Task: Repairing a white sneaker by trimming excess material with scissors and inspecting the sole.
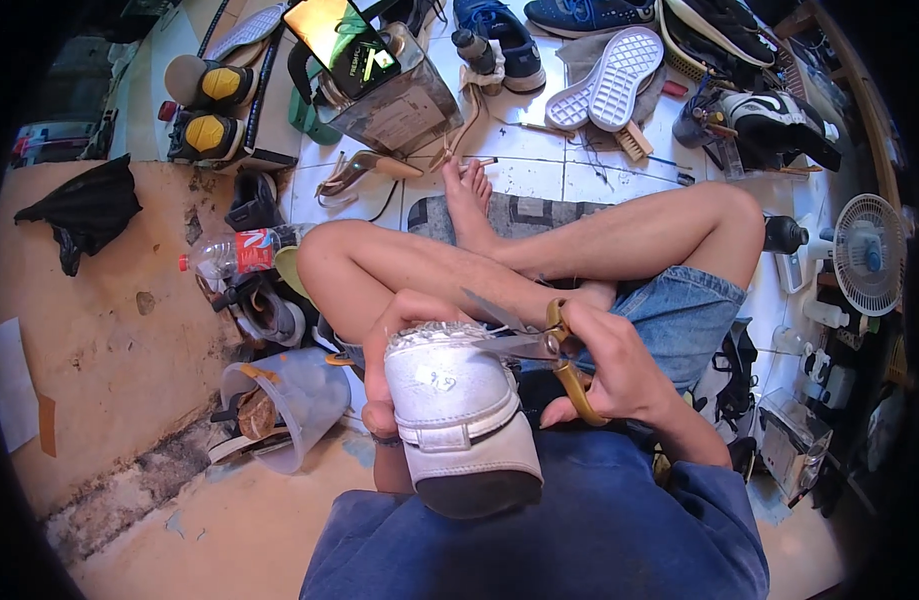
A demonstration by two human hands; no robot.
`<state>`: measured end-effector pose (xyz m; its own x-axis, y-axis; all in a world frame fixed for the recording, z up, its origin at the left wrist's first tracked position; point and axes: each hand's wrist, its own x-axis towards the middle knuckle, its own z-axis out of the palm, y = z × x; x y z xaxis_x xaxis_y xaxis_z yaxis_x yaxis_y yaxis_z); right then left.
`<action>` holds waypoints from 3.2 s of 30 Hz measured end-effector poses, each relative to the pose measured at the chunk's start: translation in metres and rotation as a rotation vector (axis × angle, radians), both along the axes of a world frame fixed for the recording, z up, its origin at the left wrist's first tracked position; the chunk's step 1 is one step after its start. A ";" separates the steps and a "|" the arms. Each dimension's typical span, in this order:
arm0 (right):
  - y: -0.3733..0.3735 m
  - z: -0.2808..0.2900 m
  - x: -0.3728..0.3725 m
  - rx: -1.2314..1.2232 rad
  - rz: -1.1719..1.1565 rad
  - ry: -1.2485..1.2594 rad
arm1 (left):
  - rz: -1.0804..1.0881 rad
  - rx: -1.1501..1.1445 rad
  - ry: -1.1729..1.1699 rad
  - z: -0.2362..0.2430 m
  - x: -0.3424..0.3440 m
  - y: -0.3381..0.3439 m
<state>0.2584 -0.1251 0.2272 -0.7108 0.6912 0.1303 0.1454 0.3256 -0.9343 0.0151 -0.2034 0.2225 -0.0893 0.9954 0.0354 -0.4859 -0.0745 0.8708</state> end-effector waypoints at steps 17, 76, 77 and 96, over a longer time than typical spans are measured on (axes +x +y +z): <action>0.000 0.021 0.004 0.123 -0.098 -0.073 | -0.129 0.092 -0.023 -0.019 -0.001 0.004; 0.018 0.038 0.016 0.027 0.006 -0.142 | -0.206 -0.001 0.013 0.013 -0.006 0.013; 0.020 0.038 0.017 0.042 0.002 -0.118 | -0.275 0.118 0.017 0.008 -0.009 0.019; 0.038 0.076 0.033 0.281 0.100 -0.317 | -0.498 0.274 0.158 0.011 -0.015 0.023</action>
